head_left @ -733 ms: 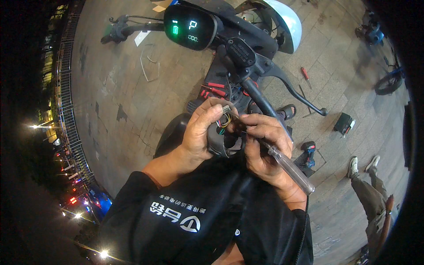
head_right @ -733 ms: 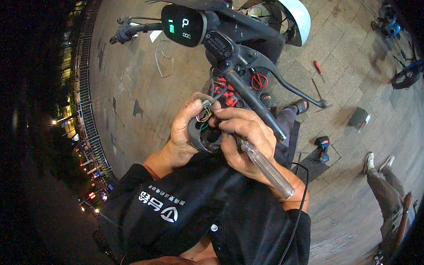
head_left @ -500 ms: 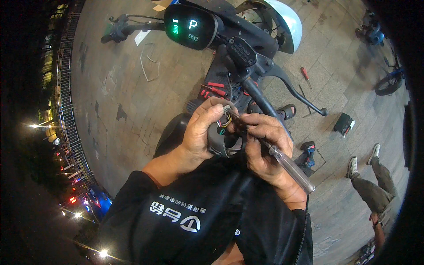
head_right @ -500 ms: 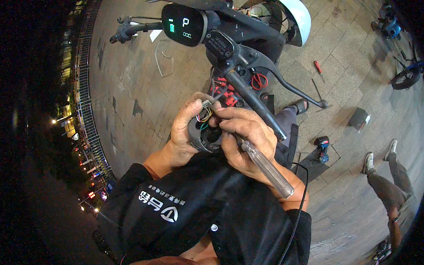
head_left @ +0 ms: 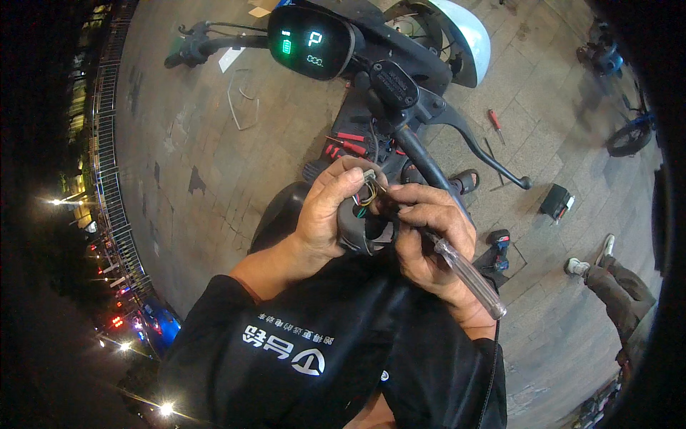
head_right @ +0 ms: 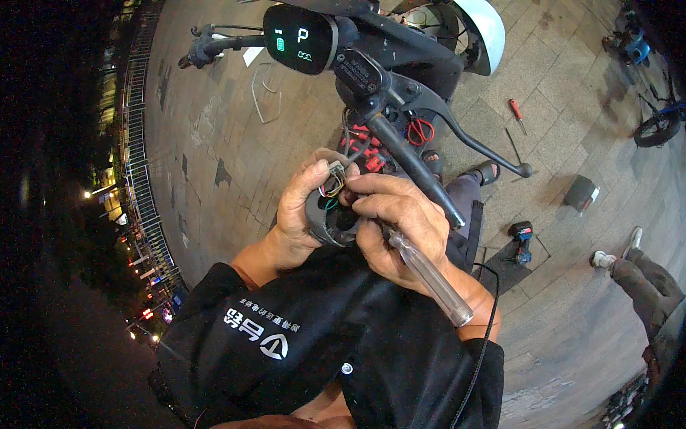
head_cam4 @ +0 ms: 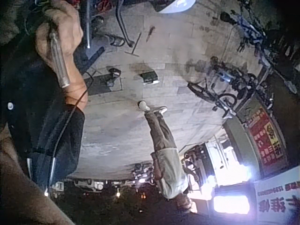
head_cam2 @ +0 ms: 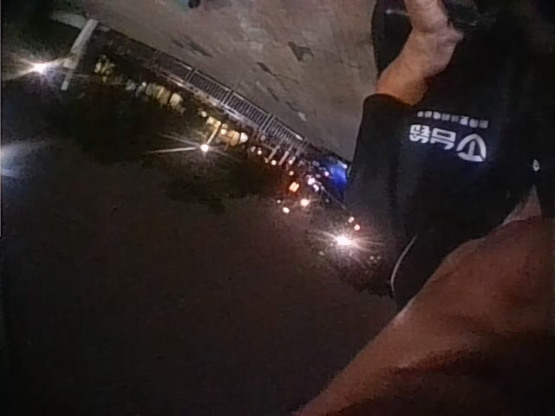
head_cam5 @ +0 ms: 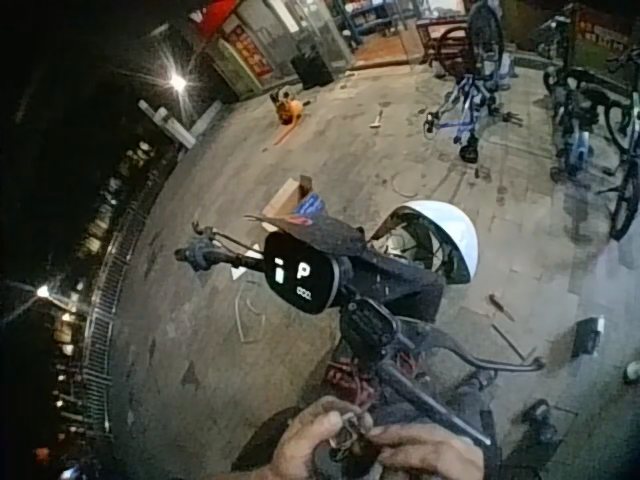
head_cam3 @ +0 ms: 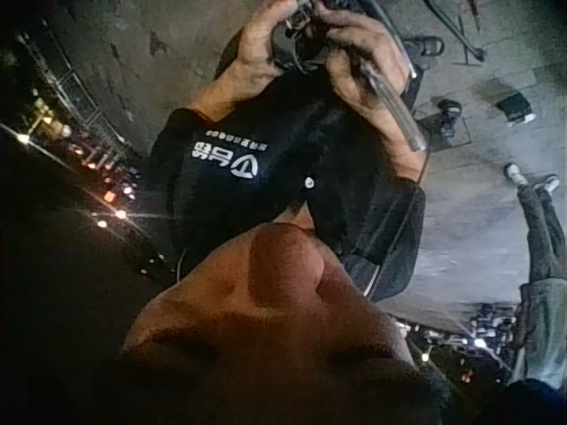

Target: The person repairs wiring on an electric scooter's handlebar assembly. They strip wire ends with a screwdriver, connect wires to a small connector, and trim excess wire with scissors. The scooter's digital display is visible and active during the process.

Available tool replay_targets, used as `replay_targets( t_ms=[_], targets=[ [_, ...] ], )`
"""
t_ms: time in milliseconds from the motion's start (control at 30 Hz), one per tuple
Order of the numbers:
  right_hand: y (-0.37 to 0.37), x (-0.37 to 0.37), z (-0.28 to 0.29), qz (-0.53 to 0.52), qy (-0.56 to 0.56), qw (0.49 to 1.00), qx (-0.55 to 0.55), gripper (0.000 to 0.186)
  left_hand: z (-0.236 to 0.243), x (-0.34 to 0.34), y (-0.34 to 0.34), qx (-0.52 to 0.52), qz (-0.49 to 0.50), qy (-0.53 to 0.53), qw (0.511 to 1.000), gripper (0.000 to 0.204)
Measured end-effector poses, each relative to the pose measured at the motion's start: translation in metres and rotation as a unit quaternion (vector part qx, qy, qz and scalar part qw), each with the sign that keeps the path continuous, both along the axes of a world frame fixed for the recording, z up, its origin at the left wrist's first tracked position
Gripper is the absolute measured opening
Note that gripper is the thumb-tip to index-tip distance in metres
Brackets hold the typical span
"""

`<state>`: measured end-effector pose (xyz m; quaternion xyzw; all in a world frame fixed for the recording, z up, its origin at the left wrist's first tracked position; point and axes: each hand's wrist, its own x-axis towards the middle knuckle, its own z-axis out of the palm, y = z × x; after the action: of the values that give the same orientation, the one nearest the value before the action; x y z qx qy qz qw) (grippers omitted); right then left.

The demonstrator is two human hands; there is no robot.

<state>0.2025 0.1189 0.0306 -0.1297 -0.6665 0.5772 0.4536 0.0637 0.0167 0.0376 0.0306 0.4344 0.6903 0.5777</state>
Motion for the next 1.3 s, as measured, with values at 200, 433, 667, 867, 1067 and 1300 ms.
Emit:
replay_targets(
  t_ms=[200, 433, 667, 867, 1067, 1300],
  targets=[
    [0.003, 0.000, 0.001, -0.003, -0.006, 1.000, 0.023, 0.021, -0.001, -0.001, 0.001, 0.002, 0.000, -0.015, 1.000, 0.019],
    [0.004, 0.000, 0.001, -0.003, -0.005, 1.000, 0.020, 0.021, 0.003, 0.001, 0.003, 0.001, 0.005, -0.016, 1.000, 0.019],
    [0.002, 0.000, 0.000, -0.005, -0.008, 1.000, 0.023, 0.024, 0.006, 0.001, 0.005, -0.012, 0.008, -0.010, 1.000, 0.019],
    [0.003, 0.002, 0.001, 0.019, -0.024, 1.000, -0.003, 0.026, 0.005, 0.002, 0.004, -0.022, 0.012, -0.006, 1.000, 0.018],
    [0.010, 0.000, 0.003, 0.033, -0.036, 0.999, 0.002, 0.029, 0.006, 0.003, 0.004, -0.027, 0.019, -0.004, 0.999, 0.018],
    [0.013, 0.002, 0.005, 0.048, -0.032, 0.998, -0.002, 0.030, 0.008, 0.005, 0.004, -0.070, 0.001, 0.035, 0.997, 0.022]
  ],
)
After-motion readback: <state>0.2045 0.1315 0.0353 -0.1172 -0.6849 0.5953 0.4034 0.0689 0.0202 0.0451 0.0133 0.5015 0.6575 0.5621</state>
